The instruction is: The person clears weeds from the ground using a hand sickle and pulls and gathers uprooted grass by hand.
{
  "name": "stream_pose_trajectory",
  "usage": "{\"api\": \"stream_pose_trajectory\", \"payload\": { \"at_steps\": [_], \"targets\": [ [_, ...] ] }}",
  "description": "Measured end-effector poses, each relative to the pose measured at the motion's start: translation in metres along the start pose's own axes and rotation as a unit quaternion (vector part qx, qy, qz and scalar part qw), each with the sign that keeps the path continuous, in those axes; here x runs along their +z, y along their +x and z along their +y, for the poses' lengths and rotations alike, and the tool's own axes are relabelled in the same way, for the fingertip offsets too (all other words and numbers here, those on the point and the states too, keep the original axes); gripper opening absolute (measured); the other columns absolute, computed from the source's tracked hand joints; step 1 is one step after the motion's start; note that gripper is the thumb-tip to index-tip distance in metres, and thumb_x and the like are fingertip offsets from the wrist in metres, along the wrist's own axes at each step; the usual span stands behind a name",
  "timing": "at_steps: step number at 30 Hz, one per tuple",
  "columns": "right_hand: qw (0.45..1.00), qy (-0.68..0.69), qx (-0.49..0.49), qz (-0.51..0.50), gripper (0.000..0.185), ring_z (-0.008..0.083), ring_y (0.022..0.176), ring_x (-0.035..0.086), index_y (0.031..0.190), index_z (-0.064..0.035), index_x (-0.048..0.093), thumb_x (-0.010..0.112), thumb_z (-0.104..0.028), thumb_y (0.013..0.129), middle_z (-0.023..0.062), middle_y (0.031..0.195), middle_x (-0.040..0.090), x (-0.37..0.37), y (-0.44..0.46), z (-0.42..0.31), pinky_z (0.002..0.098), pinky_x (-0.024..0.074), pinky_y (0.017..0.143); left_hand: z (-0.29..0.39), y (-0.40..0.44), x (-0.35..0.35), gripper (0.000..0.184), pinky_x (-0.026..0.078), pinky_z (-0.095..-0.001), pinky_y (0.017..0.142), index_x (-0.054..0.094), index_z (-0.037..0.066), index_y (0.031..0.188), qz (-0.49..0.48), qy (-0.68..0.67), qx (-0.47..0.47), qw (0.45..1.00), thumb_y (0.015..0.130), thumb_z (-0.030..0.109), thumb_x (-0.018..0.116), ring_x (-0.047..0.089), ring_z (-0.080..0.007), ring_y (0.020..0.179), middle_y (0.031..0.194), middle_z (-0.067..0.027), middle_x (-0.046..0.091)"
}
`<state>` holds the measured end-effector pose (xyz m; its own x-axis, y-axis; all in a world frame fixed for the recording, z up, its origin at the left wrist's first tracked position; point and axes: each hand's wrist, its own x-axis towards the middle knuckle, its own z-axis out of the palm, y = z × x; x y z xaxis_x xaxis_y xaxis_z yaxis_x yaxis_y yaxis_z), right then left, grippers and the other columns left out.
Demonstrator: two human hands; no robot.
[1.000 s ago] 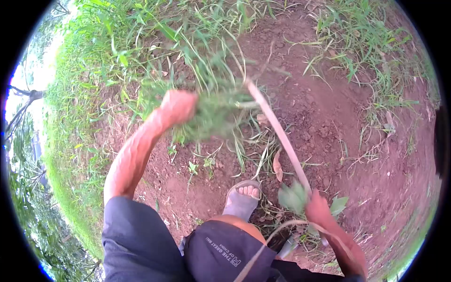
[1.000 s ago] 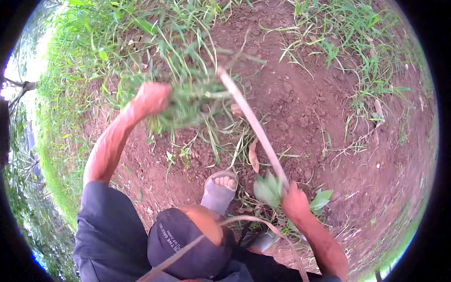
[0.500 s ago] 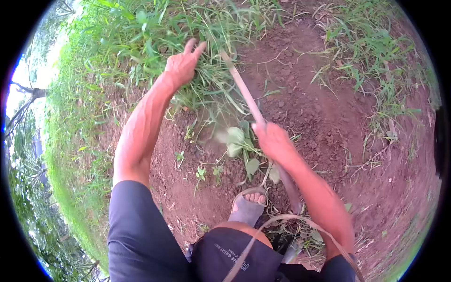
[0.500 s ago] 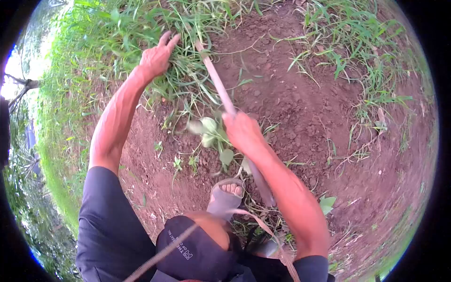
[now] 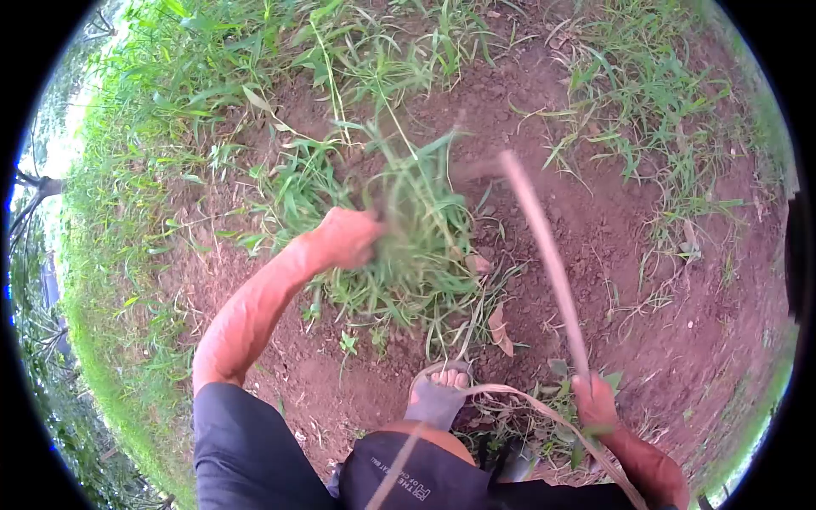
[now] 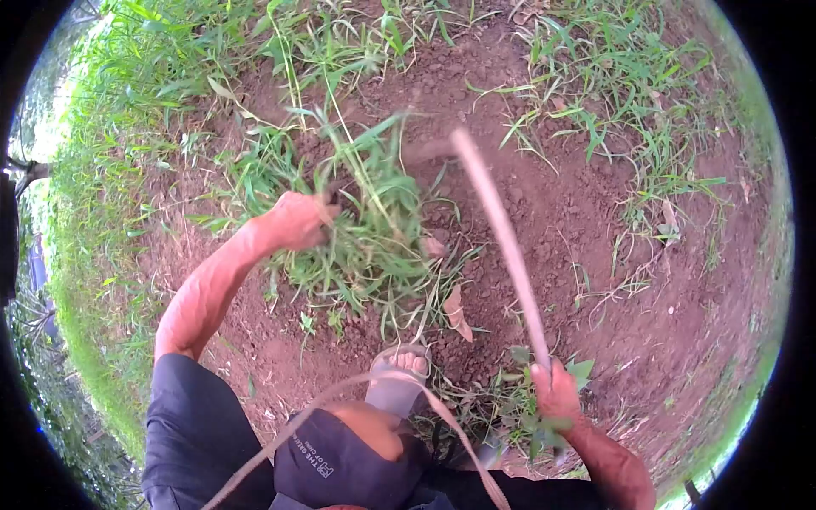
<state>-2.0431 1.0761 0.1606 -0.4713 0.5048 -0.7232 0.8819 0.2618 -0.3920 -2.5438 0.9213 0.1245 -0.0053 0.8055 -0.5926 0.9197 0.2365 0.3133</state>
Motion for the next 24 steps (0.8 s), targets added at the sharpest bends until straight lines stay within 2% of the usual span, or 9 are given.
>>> {"api": "stream_pose_trajectory", "payload": {
  "at_steps": [5, 8, 10, 12, 14, 17, 18, 21, 24],
  "targets": [
    [0.971, 0.182, 0.071, 0.139, 0.042, 0.0172, 0.056, 0.050, 0.086, -0.0006, 0.053, 0.046, -0.040, 0.100, 0.0073, 0.061, 0.048, -0.023, 0.096, -0.061, 0.0365, 0.0402, 0.051, 0.005, 0.091, -0.050, 0.016, 0.051, -0.0472, 0.064, 0.059, 0.004, 0.093, 0.226, 0.094, -0.015, 0.970, 0.078, 0.006, 0.058, 0.065, -0.0376, 0.074, 0.108, -0.0237, 0.054],
    [0.970, 0.082, -0.095, 0.209, 0.043, 0.0266, 0.056, 0.059, 0.083, -0.0010, 0.053, 0.043, -0.038, 0.101, 0.0137, 0.063, 0.057, -0.021, 0.192, -0.111, 0.0445, 0.0466, 0.054, -0.003, 0.146, -0.088, 0.035, 0.053, -0.0482, 0.066, 0.053, 0.004, 0.106, 0.319, 0.087, -0.033, 0.943, 0.072, -0.004, 0.059, 0.067, -0.0382, 0.079, 0.140, -0.0294, 0.037],
    [0.984, 0.117, 0.008, 0.136, 0.041, 0.0394, 0.062, 0.064, 0.087, 0.0018, 0.052, 0.043, -0.036, 0.101, 0.0231, 0.067, 0.060, -0.016, 0.173, -0.172, 0.0506, 0.0502, 0.056, -0.005, 0.170, -0.106, 0.079, 0.056, -0.0389, 0.054, 0.034, 0.015, 0.144, 0.366, 0.133, -0.049, 0.920, 0.072, -0.012, 0.052, 0.068, -0.0316, 0.072, 0.151, -0.0277, 0.024],
    [0.992, 0.051, -0.025, 0.116, 0.039, 0.0450, 0.067, 0.065, 0.094, 0.0055, 0.050, 0.042, -0.032, 0.102, 0.0284, 0.069, 0.061, 0.022, 0.149, -0.147, 0.0531, 0.0519, 0.056, -0.002, 0.172, -0.131, 0.088, 0.058, -0.0415, 0.064, 0.023, 0.020, 0.151, 0.250, 0.100, -0.099, 0.958, 0.074, -0.005, 0.058, 0.069, -0.0360, 0.079, 0.153, -0.0266, 0.021],
    [0.999, 0.003, 0.014, 0.043, 0.040, 0.0470, 0.071, 0.065, 0.100, 0.0067, 0.048, 0.042, -0.033, 0.101, 0.0301, 0.073, 0.062, 0.035, 0.096, -0.127, 0.0555, 0.0510, 0.059, -0.021, 0.186, -0.122, 0.090, 0.058, -0.0463, 0.071, 0.020, 0.023, 0.152, 0.289, 0.111, -0.066, 0.948, 0.076, 0.008, 0.065, 0.068, -0.0396, 0.084, 0.153, -0.0261, 0.024],
    [0.999, -0.033, -0.009, -0.010, 0.042, 0.0482, 0.068, 0.063, 0.100, 0.0052, 0.049, 0.045, -0.037, 0.099, 0.0285, 0.074, 0.062, 0.045, 0.040, -0.076, 0.0553, 0.0506, 0.062, -0.019, 0.169, -0.110, 0.060, 0.056, -0.0491, 0.073, 0.042, 0.006, 0.136, 0.176, 0.121, -0.091, 0.973, 0.084, 0.025, 0.064, 0.067, -0.0395, 0.088, 0.122, -0.0283, 0.053],
    [0.998, -0.052, -0.040, -0.021, 0.042, 0.0484, 0.068, 0.063, 0.100, 0.0050, 0.050, 0.046, -0.037, 0.099, 0.0281, 0.074, 0.062, 0.045, 0.032, -0.059, 0.0550, 0.0505, 0.062, -0.003, 0.152, -0.105, 0.037, 0.057, -0.0442, 0.066, 0.053, -0.002, 0.113, 0.107, 0.152, -0.116, 0.976, 0.088, 0.024, 0.059, 0.067, -0.0341, 0.081, 0.102, -0.0236, 0.056],
    [0.999, -0.006, 0.037, 0.004, 0.041, 0.0453, 0.067, 0.064, 0.097, 0.0041, 0.051, 0.047, -0.037, 0.099, 0.0243, 0.073, 0.063, 0.040, 0.018, -0.032, 0.0507, 0.0507, 0.058, 0.016, 0.100, -0.062, 0.017, 0.046, -0.0342, 0.040, 0.054, 0.000, 0.088, 0.047, 0.178, -0.067, 0.981, 0.090, 0.016, 0.051, 0.059, -0.0198, 0.054, 0.078, -0.0150, 0.058],
    [0.996, 0.078, -0.027, 0.035, 0.040, 0.0415, 0.066, 0.065, 0.094, 0.0034, 0.053, 0.048, -0.036, 0.099, 0.0216, 0.070, 0.061, 0.025, 0.063, -0.057, 0.0463, 0.0493, 0.055, -0.008, 0.074, -0.025, 0.016, 0.042, -0.0340, 0.038, 0.053, 0.000, 0.087, 0.069, 0.121, -0.020, 0.990, 0.089, 0.015, 0.051, 0.053, -0.0177, 0.051, 0.075, -0.0148, 0.056]
  ]
}}
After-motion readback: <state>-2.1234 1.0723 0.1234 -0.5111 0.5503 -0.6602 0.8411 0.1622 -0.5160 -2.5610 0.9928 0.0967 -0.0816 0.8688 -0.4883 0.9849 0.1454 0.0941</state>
